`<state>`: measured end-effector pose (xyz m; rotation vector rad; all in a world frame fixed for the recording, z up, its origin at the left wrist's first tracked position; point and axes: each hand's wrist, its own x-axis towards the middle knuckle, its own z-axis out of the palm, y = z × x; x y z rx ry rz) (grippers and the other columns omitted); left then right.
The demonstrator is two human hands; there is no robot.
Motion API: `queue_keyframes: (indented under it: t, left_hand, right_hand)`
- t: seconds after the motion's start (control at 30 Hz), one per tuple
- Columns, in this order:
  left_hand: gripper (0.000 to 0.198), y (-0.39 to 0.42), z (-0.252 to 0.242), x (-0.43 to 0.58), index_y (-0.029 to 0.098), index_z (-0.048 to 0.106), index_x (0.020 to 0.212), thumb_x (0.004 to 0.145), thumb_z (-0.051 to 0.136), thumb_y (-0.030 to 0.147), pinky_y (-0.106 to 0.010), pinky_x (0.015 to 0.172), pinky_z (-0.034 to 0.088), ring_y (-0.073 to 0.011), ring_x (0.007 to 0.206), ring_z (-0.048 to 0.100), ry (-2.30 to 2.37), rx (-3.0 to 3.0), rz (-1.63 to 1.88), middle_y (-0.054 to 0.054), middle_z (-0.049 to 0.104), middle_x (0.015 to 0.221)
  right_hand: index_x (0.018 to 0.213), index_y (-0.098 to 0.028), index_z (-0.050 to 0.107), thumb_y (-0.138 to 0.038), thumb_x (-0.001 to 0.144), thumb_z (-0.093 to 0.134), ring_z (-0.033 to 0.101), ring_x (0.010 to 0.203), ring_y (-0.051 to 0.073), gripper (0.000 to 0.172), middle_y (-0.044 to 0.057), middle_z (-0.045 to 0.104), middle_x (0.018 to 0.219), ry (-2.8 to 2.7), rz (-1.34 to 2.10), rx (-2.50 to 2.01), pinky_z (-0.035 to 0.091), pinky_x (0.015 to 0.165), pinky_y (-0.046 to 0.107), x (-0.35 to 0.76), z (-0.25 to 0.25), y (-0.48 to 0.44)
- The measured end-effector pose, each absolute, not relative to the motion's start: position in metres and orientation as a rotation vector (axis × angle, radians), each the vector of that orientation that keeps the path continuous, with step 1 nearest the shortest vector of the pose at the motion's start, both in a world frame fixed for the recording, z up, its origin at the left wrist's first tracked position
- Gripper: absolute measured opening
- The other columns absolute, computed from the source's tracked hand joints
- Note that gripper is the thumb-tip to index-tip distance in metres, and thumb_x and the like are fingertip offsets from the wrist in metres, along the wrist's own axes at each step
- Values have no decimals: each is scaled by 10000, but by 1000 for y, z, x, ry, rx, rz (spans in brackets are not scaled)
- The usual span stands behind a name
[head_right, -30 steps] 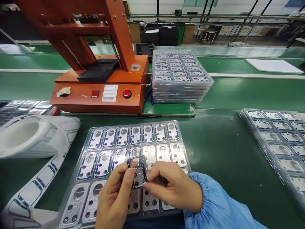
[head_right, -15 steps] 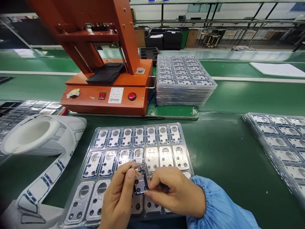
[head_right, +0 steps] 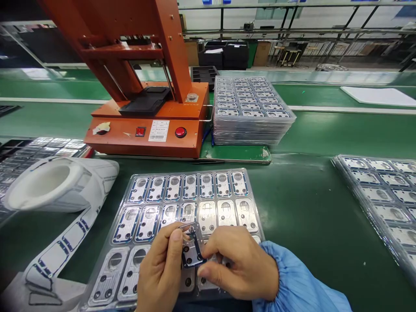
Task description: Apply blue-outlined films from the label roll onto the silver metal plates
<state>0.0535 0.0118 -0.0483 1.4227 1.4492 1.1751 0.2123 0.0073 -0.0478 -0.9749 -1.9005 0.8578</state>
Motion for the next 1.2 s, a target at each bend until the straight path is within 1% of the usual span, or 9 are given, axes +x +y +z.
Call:
queue_keyframes:
  t: [0.13,0.4,0.5,0.6,0.67,0.73,0.87,1.03,1.2]
  left_hand:
    - [195,12,-46,55,217,616,814,879,464,321,-227,534,396,-132,588,537,1444,1438,1160,35,546,584]
    - [215,11,-47,57,212,633,817,870,479,352,-229,532,388,-123,536,503,1491,1426,1129,36,564,601]
    - [236,11,-47,57,205,638,815,870,481,373,-230,552,397,-126,553,511,1515,1412,1118,27,587,623]
    - [255,10,-48,57,200,641,830,872,478,392,-237,571,403,-138,583,527,1543,1394,1093,12,611,652]
    - [257,10,-48,57,200,642,840,868,483,401,-238,582,406,-141,603,534,1561,1372,1087,5,622,677]
    - [257,10,-47,57,203,641,846,864,489,408,-234,590,409,-139,621,538,1571,1341,1093,5,625,700]
    - [263,10,-47,57,197,638,818,862,489,410,-230,607,428,-138,634,543,1557,1315,1119,1,623,706]
    - [258,11,-47,55,199,635,803,867,486,399,-223,637,443,-136,665,561,1514,1327,1162,-2,631,730]
    - [268,10,-46,54,204,631,779,866,481,409,-228,570,421,-141,625,564,1471,1352,1107,15,586,624]
  right_hand:
    - [852,-170,581,-330,997,366,545,603,147,305,49,623,686,-1941,686,-916,392,566,270,214,-44,7]
    - [914,-142,609,-340,1003,320,558,521,193,361,73,620,597,-2088,194,-876,390,461,312,213,-42,7]
    - [1066,-128,580,-349,1008,297,580,535,211,363,76,632,600,-2080,109,-917,396,457,326,215,-45,2]
    - [1215,-121,507,-334,1012,284,595,583,211,369,101,666,707,-1977,101,-975,394,487,330,218,-49,-3]
    - [1152,-142,552,-341,1001,328,586,584,197,335,90,660,719,-1896,203,-1041,390,509,322,218,-48,-4]
    - [963,-157,617,-387,973,407,561,554,171,311,56,627,658,-1860,415,-1112,383,517,301,215,-45,-1]
    - [663,-168,565,-396,937,474,466,470,106,368,-10,524,532,-1864,872,-1133,344,462,236,210,-40,5]
    - [635,-166,548,-292,914,500,470,463,84,310,-22,545,527,-1776,1187,-1142,351,462,202,210,-42,6]
    - [690,-159,573,-336,894,522,440,500,94,275,-26,505,553,-1652,1285,-1147,336,465,206,212,-44,7]
